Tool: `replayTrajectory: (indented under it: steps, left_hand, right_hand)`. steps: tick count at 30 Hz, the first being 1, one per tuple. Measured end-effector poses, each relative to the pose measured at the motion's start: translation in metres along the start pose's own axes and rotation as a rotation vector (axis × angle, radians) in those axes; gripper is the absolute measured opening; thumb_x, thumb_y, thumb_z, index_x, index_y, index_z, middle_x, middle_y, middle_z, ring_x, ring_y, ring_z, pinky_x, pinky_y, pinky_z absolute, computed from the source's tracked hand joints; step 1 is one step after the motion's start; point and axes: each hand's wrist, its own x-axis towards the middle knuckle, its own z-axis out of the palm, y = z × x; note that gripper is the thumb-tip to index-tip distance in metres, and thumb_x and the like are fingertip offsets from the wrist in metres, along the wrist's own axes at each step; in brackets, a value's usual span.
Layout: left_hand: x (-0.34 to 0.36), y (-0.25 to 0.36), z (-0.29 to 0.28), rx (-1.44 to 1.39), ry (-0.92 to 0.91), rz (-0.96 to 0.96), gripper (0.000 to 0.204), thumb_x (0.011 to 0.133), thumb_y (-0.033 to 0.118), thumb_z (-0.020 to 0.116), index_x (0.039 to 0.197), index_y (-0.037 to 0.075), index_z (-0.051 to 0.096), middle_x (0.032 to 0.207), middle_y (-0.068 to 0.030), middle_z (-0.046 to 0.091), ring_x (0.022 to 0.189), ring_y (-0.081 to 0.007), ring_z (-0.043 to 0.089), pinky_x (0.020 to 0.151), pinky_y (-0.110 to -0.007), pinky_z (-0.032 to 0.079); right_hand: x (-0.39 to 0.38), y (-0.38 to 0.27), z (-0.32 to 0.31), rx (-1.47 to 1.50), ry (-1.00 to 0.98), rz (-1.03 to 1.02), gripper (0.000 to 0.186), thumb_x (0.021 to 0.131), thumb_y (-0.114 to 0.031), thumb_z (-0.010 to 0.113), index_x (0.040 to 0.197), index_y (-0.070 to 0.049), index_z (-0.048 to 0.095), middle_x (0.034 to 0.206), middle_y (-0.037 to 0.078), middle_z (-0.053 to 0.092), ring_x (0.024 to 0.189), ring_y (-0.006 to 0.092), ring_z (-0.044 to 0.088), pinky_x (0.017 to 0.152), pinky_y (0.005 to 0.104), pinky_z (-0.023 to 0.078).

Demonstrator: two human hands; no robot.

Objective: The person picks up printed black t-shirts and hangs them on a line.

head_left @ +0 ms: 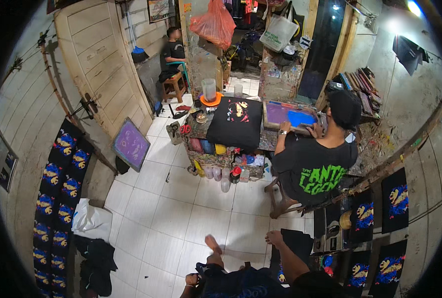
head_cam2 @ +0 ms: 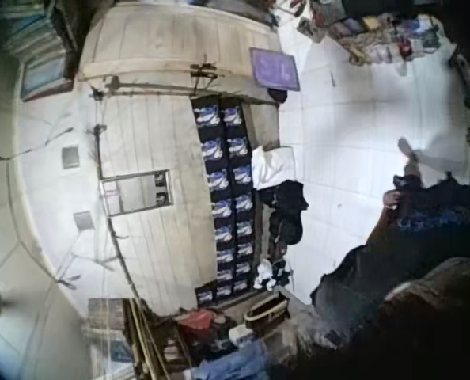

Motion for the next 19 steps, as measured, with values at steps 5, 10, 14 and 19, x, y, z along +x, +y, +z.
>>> replayTrajectory:
  steps: [5,10,14,19]
  left_hand:
    - [0.129,-0.027,-0.048,0.341,-0.242,0.181,0.029,0.067,0.043,0.063,0.078,0.016,0.063,0.061,-0.0096,0.059,0.057,-0.0283,0.059,0.050,-0.042,0.045]
    - [0.277,-0.015,-0.135,0.516,-0.350,0.293,0.026,0.070,0.034,0.064,0.086,0.013,0.062,0.066,-0.0073,0.061,0.061,-0.0242,0.061,0.050,-0.035,0.048]
    - [0.399,0.019,-0.206,0.004,-0.481,-0.066,0.025,0.076,0.024,0.061,0.092,0.007,0.059,0.075,-0.0076,0.061,0.063,-0.0215,0.062,0.049,-0.031,0.049]
    - [0.502,0.086,-0.275,-0.749,-0.087,-0.427,0.027,0.082,0.027,0.052,0.098,0.006,0.056,0.088,-0.0158,0.061,0.066,-0.0277,0.060,0.053,-0.041,0.050]
  right_hand:
    - [0.051,-0.037,0.045,0.316,-0.096,0.047,0.027,0.082,-0.022,0.055,0.100,-0.002,0.058,0.084,0.012,0.063,0.069,0.0213,0.062,0.059,0.0330,0.051]
    - [0.078,-0.096,0.112,-0.535,-0.047,0.315,0.025,0.080,-0.031,0.060,0.084,-0.006,0.063,0.083,0.010,0.063,0.069,0.0219,0.061,0.060,0.0365,0.051]
    - [0.114,-0.169,0.150,-0.851,-0.133,-0.433,0.025,0.080,-0.032,0.060,0.082,-0.008,0.063,0.082,0.007,0.064,0.073,0.0223,0.061,0.065,0.0371,0.050]
    - [0.180,-0.283,0.164,0.302,-0.080,0.068,0.032,0.085,-0.039,0.055,0.097,-0.010,0.060,0.094,0.008,0.063,0.091,0.0241,0.060,0.077,0.0379,0.048]
